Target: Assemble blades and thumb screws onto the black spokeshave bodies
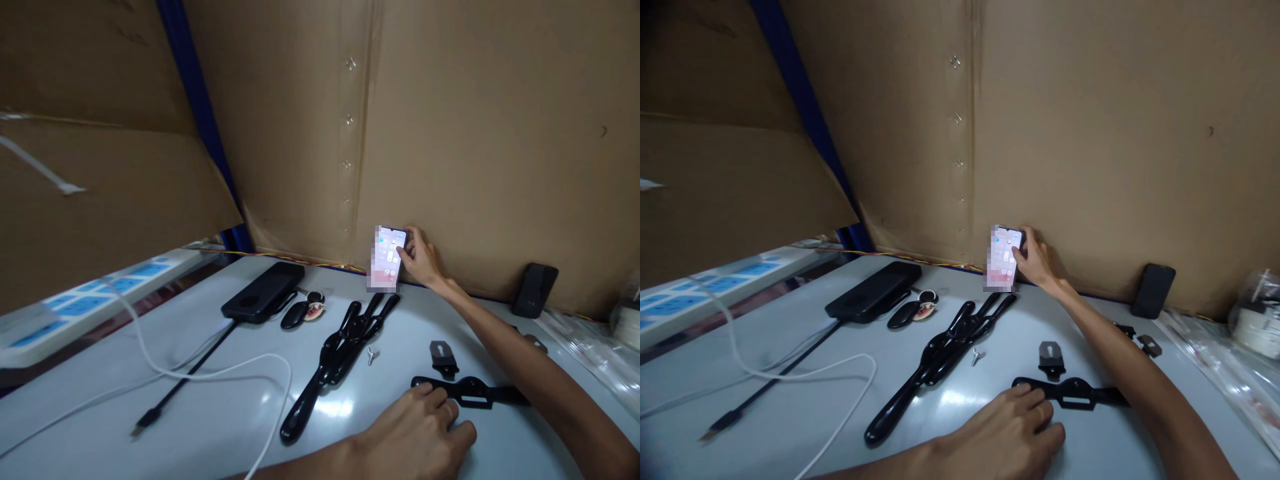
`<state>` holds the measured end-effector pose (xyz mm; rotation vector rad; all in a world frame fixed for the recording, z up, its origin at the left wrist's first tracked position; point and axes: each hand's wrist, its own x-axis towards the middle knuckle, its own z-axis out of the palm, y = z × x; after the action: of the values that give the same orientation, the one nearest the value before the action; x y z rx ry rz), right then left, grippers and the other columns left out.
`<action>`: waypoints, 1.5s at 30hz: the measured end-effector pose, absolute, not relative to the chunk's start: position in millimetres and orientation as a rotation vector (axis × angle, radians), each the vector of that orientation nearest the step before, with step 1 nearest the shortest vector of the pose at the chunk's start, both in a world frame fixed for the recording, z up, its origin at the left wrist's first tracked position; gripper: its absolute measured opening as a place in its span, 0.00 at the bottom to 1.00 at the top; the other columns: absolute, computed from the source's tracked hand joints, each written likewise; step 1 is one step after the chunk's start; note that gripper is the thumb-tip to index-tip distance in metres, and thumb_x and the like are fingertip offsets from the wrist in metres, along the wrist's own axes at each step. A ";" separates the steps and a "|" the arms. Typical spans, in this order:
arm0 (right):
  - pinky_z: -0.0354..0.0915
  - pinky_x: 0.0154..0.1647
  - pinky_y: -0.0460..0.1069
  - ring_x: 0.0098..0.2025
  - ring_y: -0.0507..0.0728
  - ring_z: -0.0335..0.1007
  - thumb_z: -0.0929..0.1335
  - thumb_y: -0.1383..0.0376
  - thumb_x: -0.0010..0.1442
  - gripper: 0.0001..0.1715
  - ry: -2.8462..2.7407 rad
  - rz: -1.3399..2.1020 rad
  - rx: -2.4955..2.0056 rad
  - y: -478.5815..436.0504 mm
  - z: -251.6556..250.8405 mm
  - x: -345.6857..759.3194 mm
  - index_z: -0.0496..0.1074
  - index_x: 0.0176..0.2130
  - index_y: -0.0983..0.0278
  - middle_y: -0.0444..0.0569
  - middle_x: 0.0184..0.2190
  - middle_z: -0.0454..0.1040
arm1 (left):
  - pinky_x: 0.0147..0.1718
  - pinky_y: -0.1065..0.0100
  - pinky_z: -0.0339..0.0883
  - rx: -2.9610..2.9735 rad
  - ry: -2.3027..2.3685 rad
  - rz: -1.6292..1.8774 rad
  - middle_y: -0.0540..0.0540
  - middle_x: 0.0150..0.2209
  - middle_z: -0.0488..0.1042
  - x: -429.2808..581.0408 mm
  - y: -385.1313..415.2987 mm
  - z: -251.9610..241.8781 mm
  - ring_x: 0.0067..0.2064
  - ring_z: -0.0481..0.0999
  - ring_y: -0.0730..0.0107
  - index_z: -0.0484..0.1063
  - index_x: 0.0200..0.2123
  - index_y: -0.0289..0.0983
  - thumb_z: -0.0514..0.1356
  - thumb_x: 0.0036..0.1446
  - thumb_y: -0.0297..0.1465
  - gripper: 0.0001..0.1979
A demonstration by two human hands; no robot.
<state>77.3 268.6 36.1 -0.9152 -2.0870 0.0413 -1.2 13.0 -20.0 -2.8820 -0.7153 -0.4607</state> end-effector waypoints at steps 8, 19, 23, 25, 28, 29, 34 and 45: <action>0.67 0.35 0.52 0.31 0.60 0.77 0.68 0.64 0.64 0.29 -2.118 0.038 -0.935 265.0 40.2 82.1 0.65 0.63 0.59 0.45 0.33 0.81 | 0.31 0.62 0.62 -2.898 -0.718 -0.432 0.47 0.33 0.79 -0.5 13.9 -19.0 0.33 0.75 0.62 0.72 0.42 0.37 0.64 0.69 0.34 0.07; 0.68 0.36 0.52 0.30 0.60 0.77 0.69 0.62 0.65 0.30 -2.132 0.027 -0.972 261.8 41.4 80.9 0.64 0.65 0.58 0.44 0.31 0.80 | 0.33 0.61 0.63 -2.887 -0.733 -0.431 0.47 0.34 0.79 -0.9 13.2 -20.4 0.34 0.76 0.61 0.72 0.42 0.38 0.66 0.68 0.36 0.09; 0.68 0.36 0.52 0.31 0.60 0.77 0.69 0.62 0.65 0.30 -2.132 0.024 -0.983 261.3 41.9 80.1 0.65 0.64 0.59 0.45 0.31 0.80 | 0.32 0.61 0.63 -2.888 -0.729 -0.432 0.48 0.34 0.80 -0.5 13.3 -20.5 0.34 0.76 0.61 0.72 0.42 0.38 0.67 0.67 0.37 0.10; 0.68 0.36 0.52 0.31 0.60 0.77 0.68 0.62 0.65 0.29 -2.133 0.023 -0.989 260.7 42.4 80.1 0.64 0.64 0.58 0.45 0.32 0.81 | 0.32 0.61 0.63 -2.890 -0.728 -0.433 0.48 0.34 0.80 -0.5 12.9 -20.3 0.34 0.76 0.61 0.72 0.42 0.38 0.67 0.67 0.37 0.09; 0.68 0.35 0.52 0.30 0.60 0.77 0.68 0.62 0.66 0.29 -2.135 0.022 -1.002 259.9 42.7 80.4 0.64 0.64 0.58 0.45 0.32 0.81 | 0.31 0.61 0.62 -2.894 -0.732 -0.433 0.48 0.34 0.79 -0.2 12.7 -20.0 0.34 0.75 0.61 0.72 0.41 0.38 0.66 0.67 0.36 0.09; 0.68 0.35 0.52 0.30 0.60 0.77 0.68 0.62 0.66 0.29 -2.136 0.020 -1.006 259.7 42.7 80.6 0.64 0.65 0.58 0.45 0.32 0.81 | 0.31 0.61 0.62 -2.896 -0.731 -0.431 0.48 0.34 0.79 -0.2 12.6 -19.7 0.34 0.75 0.61 0.72 0.41 0.38 0.66 0.67 0.36 0.09; 0.69 0.36 0.53 0.30 0.60 0.77 0.68 0.62 0.66 0.30 -2.141 0.009 -1.018 259.6 42.1 80.6 0.64 0.65 0.59 0.45 0.32 0.81 | 0.32 0.62 0.63 -2.900 -0.727 -0.433 0.48 0.33 0.79 -0.9 12.7 -18.3 0.34 0.75 0.62 0.72 0.42 0.37 0.65 0.68 0.35 0.08; 0.68 0.35 0.52 0.30 0.61 0.77 0.69 0.61 0.66 0.30 -2.127 -0.019 -1.023 261.7 40.6 79.6 0.64 0.65 0.58 0.45 0.32 0.81 | 0.32 0.62 0.63 -2.907 -0.724 -0.439 0.47 0.33 0.79 -1.7 12.2 -17.1 0.34 0.75 0.62 0.71 0.42 0.37 0.65 0.68 0.34 0.08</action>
<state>79.6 261.7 40.6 -1.0233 -2.1274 -0.0187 -1.7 12.2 -17.1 -2.9068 -0.7245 -0.4390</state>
